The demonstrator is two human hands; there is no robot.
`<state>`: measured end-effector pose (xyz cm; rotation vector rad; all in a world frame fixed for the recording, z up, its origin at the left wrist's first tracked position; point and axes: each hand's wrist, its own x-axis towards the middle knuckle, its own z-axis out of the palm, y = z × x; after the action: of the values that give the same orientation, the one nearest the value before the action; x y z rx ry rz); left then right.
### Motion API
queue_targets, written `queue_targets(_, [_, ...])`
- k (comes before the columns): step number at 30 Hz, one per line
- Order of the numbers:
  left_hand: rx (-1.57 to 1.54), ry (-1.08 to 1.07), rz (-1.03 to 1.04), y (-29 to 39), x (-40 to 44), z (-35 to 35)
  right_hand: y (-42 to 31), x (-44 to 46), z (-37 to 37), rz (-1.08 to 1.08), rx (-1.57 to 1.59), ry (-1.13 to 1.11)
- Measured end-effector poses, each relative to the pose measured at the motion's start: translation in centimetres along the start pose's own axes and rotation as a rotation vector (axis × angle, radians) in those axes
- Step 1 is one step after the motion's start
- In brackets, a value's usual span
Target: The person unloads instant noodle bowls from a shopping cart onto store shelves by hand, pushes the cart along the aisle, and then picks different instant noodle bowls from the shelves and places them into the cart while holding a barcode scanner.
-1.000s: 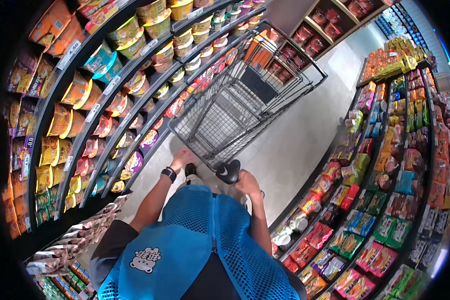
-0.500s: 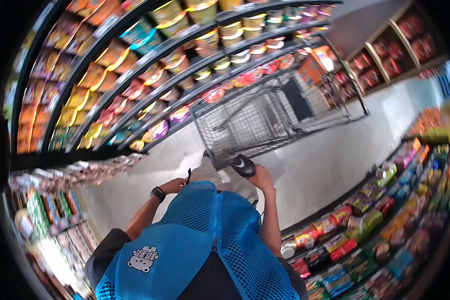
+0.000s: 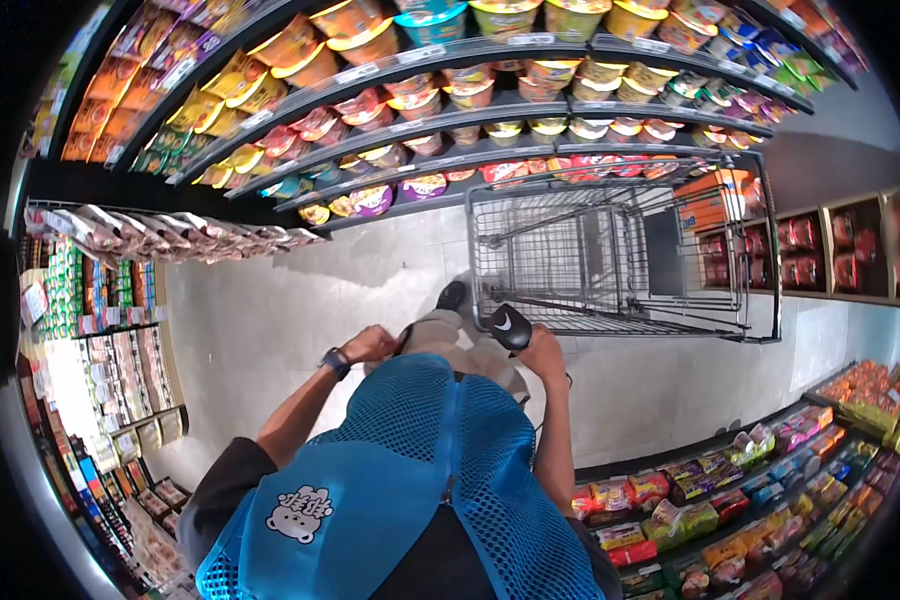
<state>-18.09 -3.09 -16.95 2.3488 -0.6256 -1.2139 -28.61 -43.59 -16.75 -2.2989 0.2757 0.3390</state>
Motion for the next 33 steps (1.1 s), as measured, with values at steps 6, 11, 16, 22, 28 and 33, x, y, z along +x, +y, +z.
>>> queue_targets(6, [0.181, 0.121, 0.072, -2.7, 5.1, -0.2, -6.0, 0.6, -0.3, 0.098, -0.04, 0.047])
queue_targets(11, [0.086, -0.377, 0.405, -4.0, 7.5, -9.9, -7.5, 1.6, 2.7, 0.135, 0.032, 0.061])
queue_targets(16, [-0.302, 0.06, 0.211, 1.4, 14.5, -14.6, -12.4, 0.2, 4.0, 0.231, 0.085, 0.069])
queue_targets(22, [0.54, 0.279, 0.746, 9.1, 24.0, -6.9, -12.9, -6.9, 9.3, 0.481, 0.104, 0.208])
queue_targets(28, [0.742, 0.012, 0.782, 8.7, 22.7, -5.6, -14.0, -14.5, 16.8, 0.618, 0.405, 0.49])
queue_targets(33, [0.89, -0.224, 0.652, 9.1, 21.5, -4.8, -15.8, -17.1, 21.8, 0.726, 0.482, 0.502])
